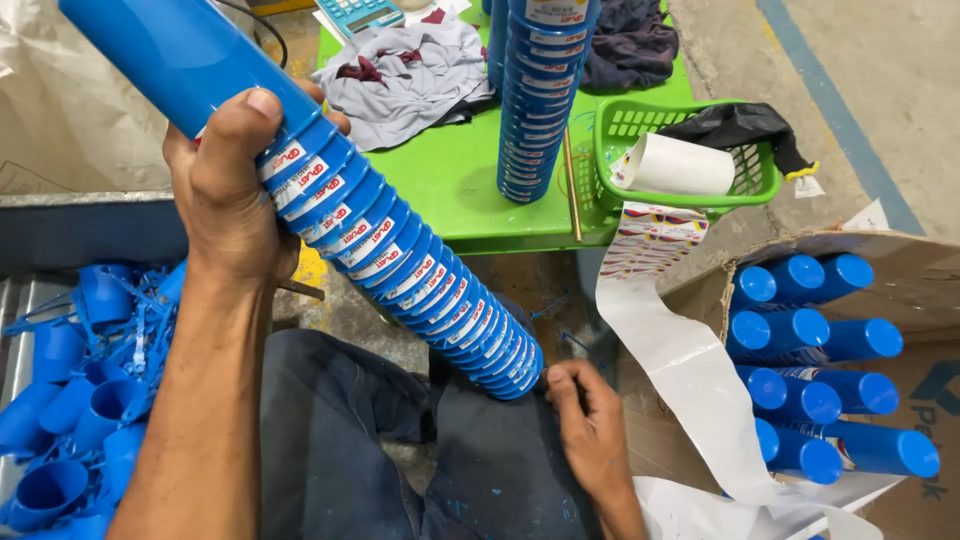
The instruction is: The person applies adhesive labels to stacks of blue plastic containers, smoothing each label by hand. They then place the labeled stacks into a cardboard box.
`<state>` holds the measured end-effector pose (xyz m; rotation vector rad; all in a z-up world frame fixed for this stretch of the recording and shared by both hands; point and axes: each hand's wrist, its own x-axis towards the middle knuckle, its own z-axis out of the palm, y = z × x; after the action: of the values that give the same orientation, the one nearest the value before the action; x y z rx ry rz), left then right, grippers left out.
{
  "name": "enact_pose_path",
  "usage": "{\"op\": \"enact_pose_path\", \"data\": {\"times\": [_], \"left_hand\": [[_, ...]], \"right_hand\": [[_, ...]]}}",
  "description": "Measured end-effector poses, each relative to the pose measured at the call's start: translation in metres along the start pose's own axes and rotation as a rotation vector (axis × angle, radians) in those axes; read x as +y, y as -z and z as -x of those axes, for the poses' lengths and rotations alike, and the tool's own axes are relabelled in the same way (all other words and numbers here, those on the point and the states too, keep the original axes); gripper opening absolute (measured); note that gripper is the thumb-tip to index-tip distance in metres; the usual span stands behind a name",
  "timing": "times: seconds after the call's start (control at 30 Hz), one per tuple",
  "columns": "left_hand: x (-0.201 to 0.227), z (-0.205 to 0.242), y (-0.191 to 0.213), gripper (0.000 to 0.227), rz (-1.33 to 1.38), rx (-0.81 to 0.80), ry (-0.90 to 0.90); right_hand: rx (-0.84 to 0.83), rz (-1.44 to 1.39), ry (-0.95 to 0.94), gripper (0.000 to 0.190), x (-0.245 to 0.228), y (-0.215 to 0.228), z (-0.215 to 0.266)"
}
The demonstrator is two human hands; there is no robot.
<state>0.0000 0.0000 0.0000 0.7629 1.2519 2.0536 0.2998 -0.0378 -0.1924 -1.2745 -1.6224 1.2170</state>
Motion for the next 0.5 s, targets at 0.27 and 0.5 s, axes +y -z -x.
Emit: {"op": "enact_pose_path", "data": {"times": [0.27, 0.5], "left_hand": [[-0.002, -0.007, 0.002, 0.049, -0.007, 0.020, 0.040], [-0.005, -0.009, 0.011, 0.051, -0.024, -0.072, 0.049]], "right_hand": [[-0.030, 0.128, -0.027, 0.025, 0.006, -0.004, 0.016], [-0.059, -0.162, -0.119, 0.027, 0.008, -0.003, -0.007]]}}
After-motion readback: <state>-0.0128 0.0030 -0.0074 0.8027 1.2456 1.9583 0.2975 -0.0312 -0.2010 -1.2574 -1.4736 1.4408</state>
